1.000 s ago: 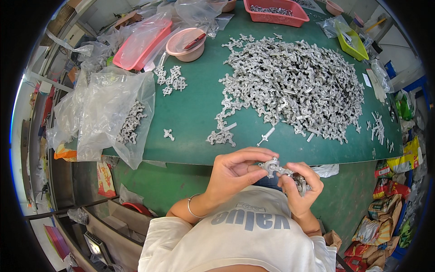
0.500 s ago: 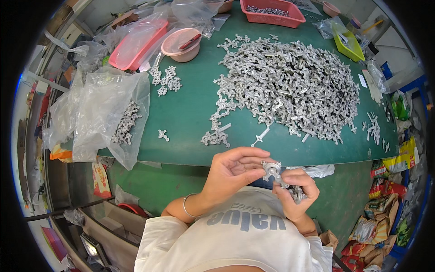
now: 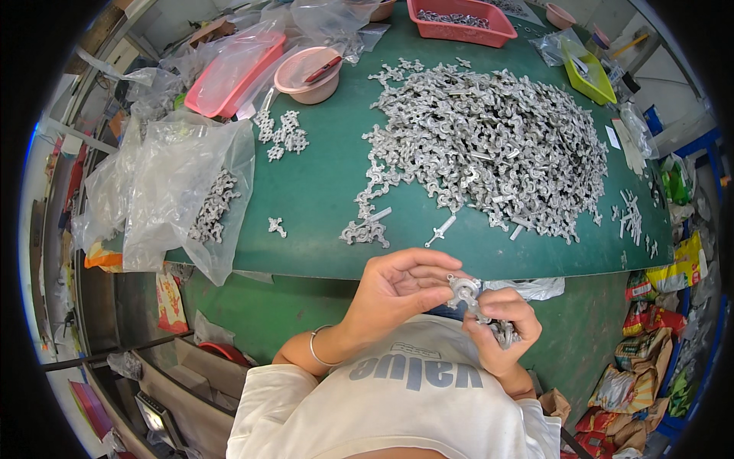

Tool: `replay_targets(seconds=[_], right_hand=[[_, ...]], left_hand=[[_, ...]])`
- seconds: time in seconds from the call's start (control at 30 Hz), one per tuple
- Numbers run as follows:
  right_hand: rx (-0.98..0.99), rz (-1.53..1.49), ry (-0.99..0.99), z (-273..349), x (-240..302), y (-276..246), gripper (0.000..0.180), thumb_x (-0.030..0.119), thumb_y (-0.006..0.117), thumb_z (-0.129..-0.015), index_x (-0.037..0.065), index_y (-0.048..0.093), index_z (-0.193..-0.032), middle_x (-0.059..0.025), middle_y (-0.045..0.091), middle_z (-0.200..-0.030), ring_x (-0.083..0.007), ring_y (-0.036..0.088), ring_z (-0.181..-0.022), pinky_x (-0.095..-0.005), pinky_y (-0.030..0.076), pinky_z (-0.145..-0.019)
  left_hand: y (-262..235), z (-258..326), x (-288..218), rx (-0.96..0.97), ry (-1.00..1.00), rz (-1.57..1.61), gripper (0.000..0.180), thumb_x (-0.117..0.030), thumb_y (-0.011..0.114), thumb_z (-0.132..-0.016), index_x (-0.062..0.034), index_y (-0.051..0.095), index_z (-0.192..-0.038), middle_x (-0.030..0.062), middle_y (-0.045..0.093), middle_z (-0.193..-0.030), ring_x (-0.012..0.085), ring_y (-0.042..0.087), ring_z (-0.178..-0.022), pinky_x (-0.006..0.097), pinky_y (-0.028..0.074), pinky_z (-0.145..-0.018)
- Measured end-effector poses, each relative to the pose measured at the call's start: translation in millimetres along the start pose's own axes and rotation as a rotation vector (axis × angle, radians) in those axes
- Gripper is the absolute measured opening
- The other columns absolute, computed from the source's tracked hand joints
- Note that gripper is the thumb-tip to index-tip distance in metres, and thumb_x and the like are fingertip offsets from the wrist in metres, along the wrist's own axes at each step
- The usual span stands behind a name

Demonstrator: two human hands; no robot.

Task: The person picks up two small plastic pieces from a large pile on a green table, fits them together by hand, and places the completed assembly into a pink tray.

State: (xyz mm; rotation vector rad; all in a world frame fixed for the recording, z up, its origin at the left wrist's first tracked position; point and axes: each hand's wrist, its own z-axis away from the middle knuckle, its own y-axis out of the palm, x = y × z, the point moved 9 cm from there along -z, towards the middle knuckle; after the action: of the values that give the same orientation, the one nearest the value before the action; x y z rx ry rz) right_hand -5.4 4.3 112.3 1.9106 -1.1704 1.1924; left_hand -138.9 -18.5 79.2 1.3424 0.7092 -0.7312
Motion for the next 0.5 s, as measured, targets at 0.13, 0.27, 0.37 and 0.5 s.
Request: replay_targets(seconds=[0.13,0.27,0.37,0.5], right_hand=[[-0.033,-0.019,0.04,3.1,-4.7,-2.4,0.027,-0.011,0.067,-0.059,-0.002,0.056,-0.081,-0.0141,0.059,-0.075,-0.0198,0.058,-0.066,-0.0271,0.046,-0.058],[-0.025,-0.032,0.02,3.6,-3.6,-1.0,0.028,-0.011,0.067,-0.059,-0.001,0.056,-0.082,-0.0145,0.059,-0.075,-0.0197,0.058,-0.065,-0.0268,0.046,-0.057],[0.01,-0.01,-0.006,4.0,-0.4,-0.6,0.029,-0.01,0.068,-0.058,0.0,0.055,-0.082,-0.0148,0.058,-0.074,-0.019,0.057,-0.064,-0.0265,0.045,-0.056],[0.001,-0.007,-0.046,7.3,2.7,-1.9,0.03,-0.009,0.069,-0.058,0.001,0.054,-0.082,-0.0148,0.058,-0.074,-0.0182,0.056,-0.063,-0.0259,0.045,-0.054]], left_hand=[[-0.5,-0.2,-0.1,0.004,-0.001,-0.01,0.028,0.007,0.055,-0.074,0.0052,0.051,-0.102,0.02,0.058,-0.097,0.0204,0.059,-0.088,0.029,0.047,-0.079],[0.1,1.0,-1.6,-0.004,-0.004,0.002,0.027,0.006,0.055,-0.074,0.005,0.051,-0.101,0.0202,0.058,-0.097,0.02,0.059,-0.088,0.029,0.047,-0.079],[3.7,-1.2,-4.9,0.019,-0.026,0.019,0.028,0.005,0.057,-0.074,0.0044,0.051,-0.101,0.0187,0.059,-0.096,0.0194,0.058,-0.089,0.028,0.047,-0.078],[10.8,-9.5,-4.3,0.101,-0.16,-0.053,0.028,0.003,0.059,-0.072,0.0035,0.054,-0.1,0.0153,0.06,-0.094,0.018,0.058,-0.09,0.027,0.046,-0.079]])
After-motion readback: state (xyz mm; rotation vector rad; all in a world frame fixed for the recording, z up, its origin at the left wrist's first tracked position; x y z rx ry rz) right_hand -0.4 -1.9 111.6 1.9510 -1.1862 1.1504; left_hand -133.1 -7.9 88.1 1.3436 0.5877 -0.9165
